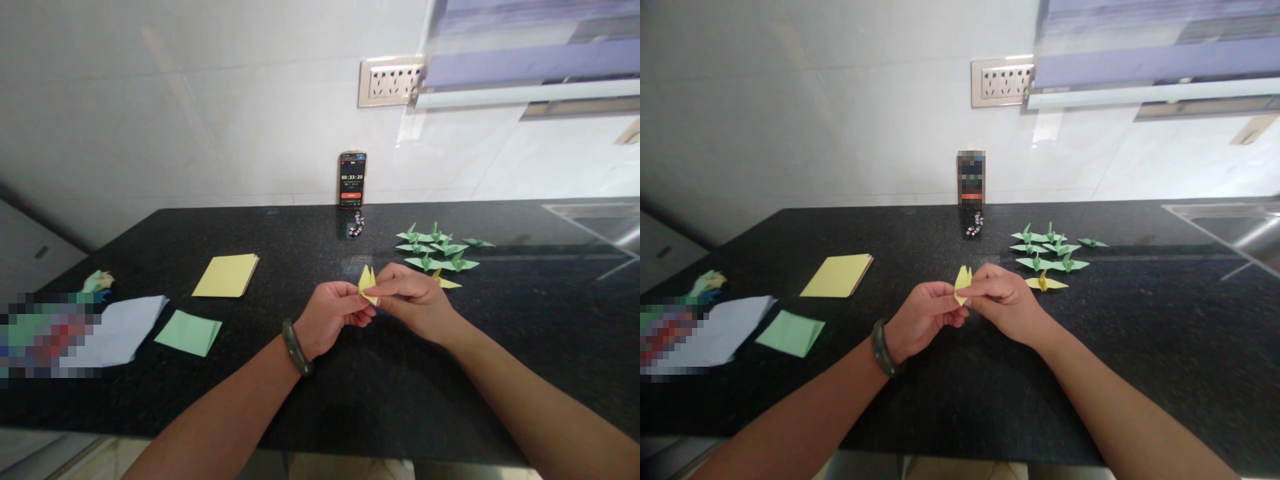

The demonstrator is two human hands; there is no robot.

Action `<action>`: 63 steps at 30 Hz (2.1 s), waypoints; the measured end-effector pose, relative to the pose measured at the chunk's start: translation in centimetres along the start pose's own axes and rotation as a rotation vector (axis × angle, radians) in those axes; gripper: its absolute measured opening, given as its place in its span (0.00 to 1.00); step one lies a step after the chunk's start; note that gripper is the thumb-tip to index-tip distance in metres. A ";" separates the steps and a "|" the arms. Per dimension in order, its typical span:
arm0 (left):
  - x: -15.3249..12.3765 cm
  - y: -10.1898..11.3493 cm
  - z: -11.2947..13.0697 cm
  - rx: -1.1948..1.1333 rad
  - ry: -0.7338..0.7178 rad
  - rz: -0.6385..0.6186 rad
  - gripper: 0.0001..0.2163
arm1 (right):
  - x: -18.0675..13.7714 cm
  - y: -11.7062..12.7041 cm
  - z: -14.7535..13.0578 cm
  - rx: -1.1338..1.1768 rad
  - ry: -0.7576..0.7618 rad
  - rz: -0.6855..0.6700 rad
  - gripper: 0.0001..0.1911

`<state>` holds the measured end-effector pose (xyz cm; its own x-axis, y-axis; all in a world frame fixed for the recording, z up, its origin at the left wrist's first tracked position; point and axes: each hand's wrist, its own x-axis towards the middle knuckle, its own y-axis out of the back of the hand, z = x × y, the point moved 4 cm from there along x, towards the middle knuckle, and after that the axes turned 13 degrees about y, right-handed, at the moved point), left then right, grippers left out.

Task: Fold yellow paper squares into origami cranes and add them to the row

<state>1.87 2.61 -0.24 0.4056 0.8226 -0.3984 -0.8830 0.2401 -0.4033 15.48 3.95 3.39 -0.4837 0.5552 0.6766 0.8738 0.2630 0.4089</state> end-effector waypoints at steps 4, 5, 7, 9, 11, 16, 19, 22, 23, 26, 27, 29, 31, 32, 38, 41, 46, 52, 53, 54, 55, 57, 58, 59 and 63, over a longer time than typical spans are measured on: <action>0.0 0.0 0.0 -0.049 0.015 -0.037 0.07 | 0.1 0.0 -0.6 -0.025 0.071 -0.054 0.10; -0.1 0.0 0.0 -0.056 0.022 -0.049 0.07 | 0.2 0.0 -0.7 -0.028 0.084 -0.060 0.11; -0.1 0.0 0.0 -0.067 0.034 -0.082 0.05 | 0.3 0.1 -0.9 -0.037 0.109 -0.064 0.12; -0.2 0.0 0.1 -0.079 0.044 -0.121 0.05 | 0.3 0.1 -0.9 -0.053 0.120 -0.063 0.13; -0.2 0.0 0.2 -0.092 0.047 -0.142 0.05 | 0.3 0.2 -0.9 -0.073 0.119 -0.065 0.13; -0.1 0.2 0.2 -0.066 0.018 -0.081 0.11 | 0.2 0.1 -0.7 -0.090 0.110 -0.065 0.12; 0.0 0.3 0.3 -0.007 -0.015 -0.005 0.11 | 0.3 0.1 -0.7 -0.039 0.082 -0.028 0.11; -0.2 0.2 0.6 0.055 -0.082 0.059 0.11 | 0.2 0.2 0.0 0.066 -0.093 0.089 0.07; -0.3 0.2 0.8 0.089 -0.108 0.089 0.12 | 0.1 0.2 0.3 0.097 -0.180 0.125 0.06; -0.6 0.1 1.2 0.194 -0.165 0.181 0.11 | -0.4 -0.2 1.2 0.137 -0.380 0.112 0.09; -0.6 0.1 1.2 0.221 -0.177 0.209 0.11 | -0.5 -0.4 1.4 0.127 -0.404 0.074 0.11; -0.7 0.1 1.3 0.265 -0.201 0.249 0.10 | -0.6 -0.7 1.5 0.093 -0.409 0.011 0.12; -0.7 0.2 1.3 0.319 -0.224 0.277 0.09 | -0.6 -0.8 1.5 0.064 -0.398 -0.001 0.13; -0.6 0.2 1.3 0.354 -0.235 0.293 0.09 | -0.5 -0.8 1.5 0.061 -0.393 0.004 0.13; -1.0 0.3 1.6 0.617 -0.360 0.378 0.10 | -0.5 -1.1 1.0 0.001 -0.355 0.001 0.11; -1.3 0.1 1.9 0.726 -0.452 0.401 0.11 | -0.6 -1.5 0.8 -0.038 -0.336 -0.005 0.11; -0.8 0.2 1.7 0.535 -0.386 0.385 0.10 | -0.9 -1.7 1.3 -0.008 -0.414 0.133 0.12; -0.7 0.6 1.4 0.418 -0.431 0.482 0.10 | -1.0 -0.4 1.0 -0.392 -0.253 0.256 0.09; -0.7 0.3 1.3 0.417 -0.434 0.409 0.11 | -0.9 -0.5 0.8 -0.434 -0.200 0.236 0.07; -0.7 -0.1 1.3 0.418 -0.438 0.329 0.11 | -0.8 -0.6 0.5 -0.462 -0.145 0.209 0.05; -0.7 -0.4 1.3 0.419 -0.441 0.260 0.11 | -0.7 -0.8 0.1 -0.475 -0.087 0.179 0.04; -0.8 -0.7 1.4 0.410 -0.451 0.174 0.11 | -0.5 -1.2 -0.4 -0.464 0.012 0.125 0.03; -0.9 -0.7 1.5 0.402 -0.453 0.161 0.11 | -0.5 -1.3 -0.6 -0.446 0.044 0.108 0.03; -0.9 -0.6 1.5 0.391 -0.452 0.162 0.10 | -0.4 -1.5 -0.7 -0.424 0.059 0.097 0.04; -0.4 0.1 1.3 0.326 -0.383 0.187 0.09 | -0.5 -1.6 -0.3 -0.321 -0.004 0.099 0.06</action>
<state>1.29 2.95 0.92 0.1732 0.9812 -0.0850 -0.9842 0.1691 -0.0532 14.31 3.00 2.59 -0.3963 0.5686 0.7208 0.8564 -0.0541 0.5135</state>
